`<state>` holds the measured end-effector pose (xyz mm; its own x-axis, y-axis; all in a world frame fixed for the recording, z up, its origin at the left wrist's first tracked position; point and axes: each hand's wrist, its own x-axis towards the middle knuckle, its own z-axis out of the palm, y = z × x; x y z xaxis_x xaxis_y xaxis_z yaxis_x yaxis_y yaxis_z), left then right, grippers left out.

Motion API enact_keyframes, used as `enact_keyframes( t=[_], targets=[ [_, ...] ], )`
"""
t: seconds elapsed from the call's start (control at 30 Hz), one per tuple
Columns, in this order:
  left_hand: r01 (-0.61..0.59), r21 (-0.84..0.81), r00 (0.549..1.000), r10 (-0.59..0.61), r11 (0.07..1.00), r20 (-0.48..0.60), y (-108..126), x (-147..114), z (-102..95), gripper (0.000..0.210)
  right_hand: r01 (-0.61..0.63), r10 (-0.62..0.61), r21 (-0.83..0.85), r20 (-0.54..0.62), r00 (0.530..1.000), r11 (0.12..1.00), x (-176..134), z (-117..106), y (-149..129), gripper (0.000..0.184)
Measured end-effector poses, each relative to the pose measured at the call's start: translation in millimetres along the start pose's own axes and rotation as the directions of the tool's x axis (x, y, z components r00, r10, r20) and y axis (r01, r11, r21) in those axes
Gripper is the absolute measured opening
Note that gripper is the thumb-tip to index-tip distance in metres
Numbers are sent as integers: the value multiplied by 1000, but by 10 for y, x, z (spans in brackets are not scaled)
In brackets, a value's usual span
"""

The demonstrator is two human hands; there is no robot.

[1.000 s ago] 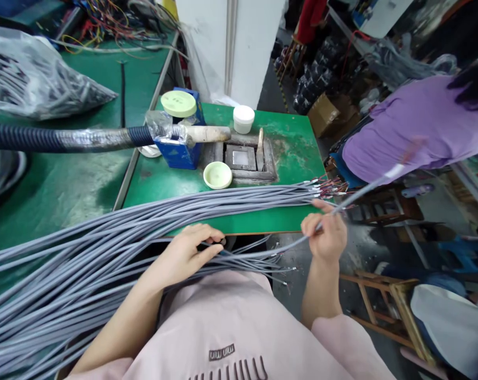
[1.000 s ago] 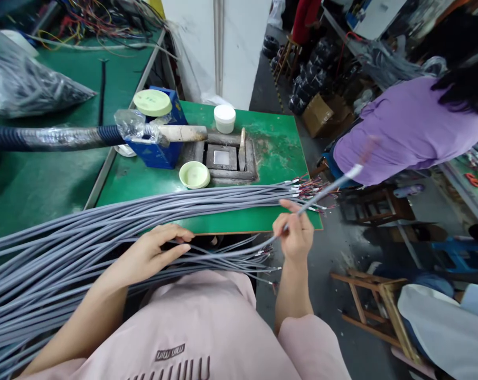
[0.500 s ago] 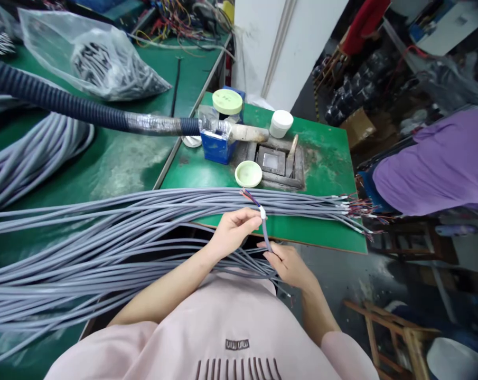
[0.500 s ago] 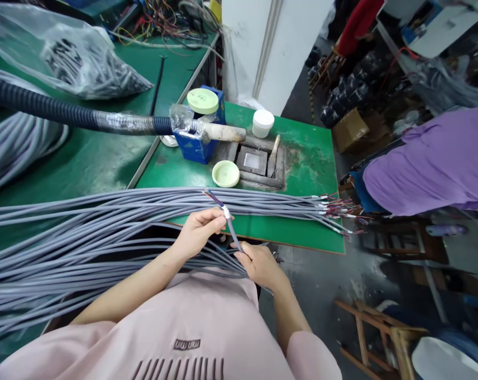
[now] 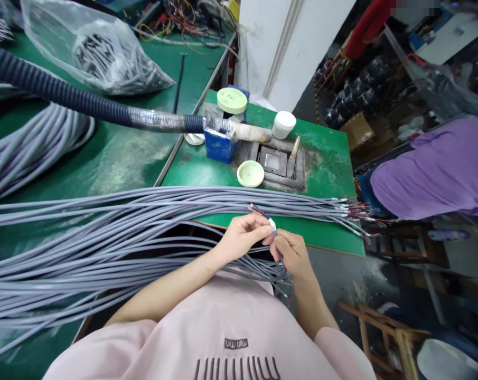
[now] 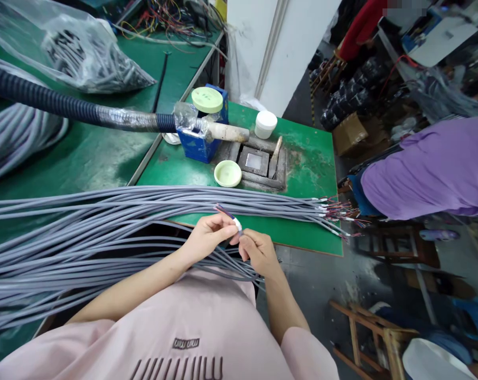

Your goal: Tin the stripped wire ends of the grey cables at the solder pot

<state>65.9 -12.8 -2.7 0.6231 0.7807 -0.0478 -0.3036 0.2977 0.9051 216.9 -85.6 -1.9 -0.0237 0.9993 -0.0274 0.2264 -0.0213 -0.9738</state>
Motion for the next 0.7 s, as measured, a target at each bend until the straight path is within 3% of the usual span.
enact_keyframes(
  t=[0.2,0.4,0.7],
  targets=[
    [38,-104,980,-57,994,-190,55,36,-30,34,-83,96,280,-32,995,956,20,91,144,40],
    [15,-160,975,-50,987,-216,-20,60,-63,30,-123,131,492,20,991,862,70,123,132,38],
    [9,-224,964,-68,975,-259,-49,85,-44,27,-213,232,554,38,972,805,108,153,60,41]
  ],
)
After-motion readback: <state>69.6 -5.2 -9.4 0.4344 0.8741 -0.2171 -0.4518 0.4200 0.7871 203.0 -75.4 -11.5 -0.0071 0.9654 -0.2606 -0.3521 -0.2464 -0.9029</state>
